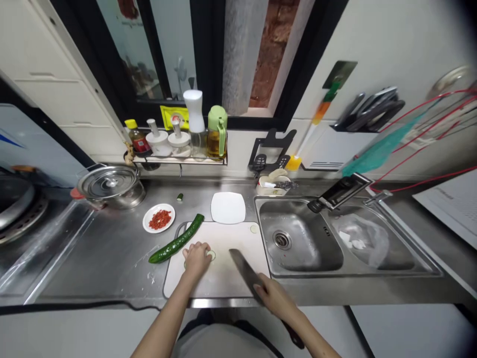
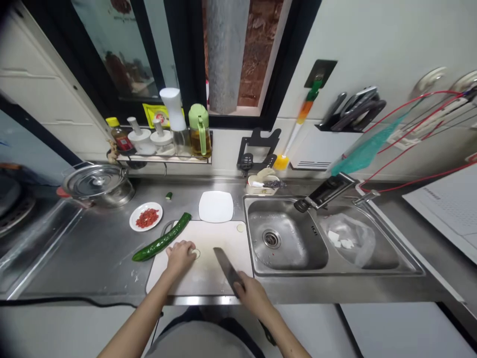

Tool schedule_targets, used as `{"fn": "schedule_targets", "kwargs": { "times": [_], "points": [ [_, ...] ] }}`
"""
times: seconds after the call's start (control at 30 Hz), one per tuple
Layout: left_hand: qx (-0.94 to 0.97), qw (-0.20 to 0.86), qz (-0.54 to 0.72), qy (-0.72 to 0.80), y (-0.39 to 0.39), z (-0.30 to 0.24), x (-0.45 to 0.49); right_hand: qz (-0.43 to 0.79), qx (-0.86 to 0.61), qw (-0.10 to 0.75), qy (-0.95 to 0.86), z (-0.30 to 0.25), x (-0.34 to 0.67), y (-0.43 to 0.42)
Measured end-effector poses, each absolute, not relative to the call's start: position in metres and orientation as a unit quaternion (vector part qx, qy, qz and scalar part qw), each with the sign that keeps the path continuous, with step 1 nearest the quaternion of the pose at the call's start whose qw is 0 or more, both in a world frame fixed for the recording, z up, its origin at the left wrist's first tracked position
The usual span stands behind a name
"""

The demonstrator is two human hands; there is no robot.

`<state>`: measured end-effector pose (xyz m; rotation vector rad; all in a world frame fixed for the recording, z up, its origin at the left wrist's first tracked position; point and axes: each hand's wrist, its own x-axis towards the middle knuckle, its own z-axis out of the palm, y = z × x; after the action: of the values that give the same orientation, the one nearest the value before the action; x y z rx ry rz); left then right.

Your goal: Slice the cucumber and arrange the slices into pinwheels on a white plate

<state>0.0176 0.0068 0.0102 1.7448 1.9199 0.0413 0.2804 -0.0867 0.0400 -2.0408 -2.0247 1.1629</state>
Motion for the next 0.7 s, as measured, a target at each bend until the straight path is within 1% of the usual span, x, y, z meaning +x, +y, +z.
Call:
{"fn": "schedule_targets", "kwargs": {
  "times": [0.03, 0.1, 0.2, 0.27, 0.4, 0.53, 0.7],
  "points": [
    [0.647, 0.269, 0.019, 0.713, 0.007, 0.010, 0.019, 0.356, -0.693, 0.055, -0.624, 0.032, 0.286, -0.083],
    [0.648, 0.271, 0.028, 0.711, 0.006, 0.009, 0.020, 0.327, -0.739, 0.097, -0.581, 0.018, 0.294, -0.072],
    [0.647, 0.276, 0.031, 0.710, 0.007, 0.009, 0.022, 0.300, -0.770, 0.133, -0.548, 0.003, 0.298, -0.053],
    [0.647, 0.276, 0.034, 0.710, 0.008, 0.010, 0.022, 0.300, -0.777, 0.137, -0.536, -0.002, 0.298, -0.042],
    [0.641, 0.289, 0.044, 0.709, 0.007, 0.015, 0.026, 0.293, -0.794, 0.097, -0.525, -0.006, 0.295, -0.031],
    [0.628, 0.306, 0.078, 0.712, 0.000, 0.022, 0.032, 0.245, -0.816, 0.032, -0.523, -0.004, 0.292, -0.030],
    [0.611, 0.318, 0.136, 0.712, -0.013, 0.033, 0.032, 0.193, -0.829, -0.020, -0.524, 0.012, 0.280, -0.032]
  ]
}}
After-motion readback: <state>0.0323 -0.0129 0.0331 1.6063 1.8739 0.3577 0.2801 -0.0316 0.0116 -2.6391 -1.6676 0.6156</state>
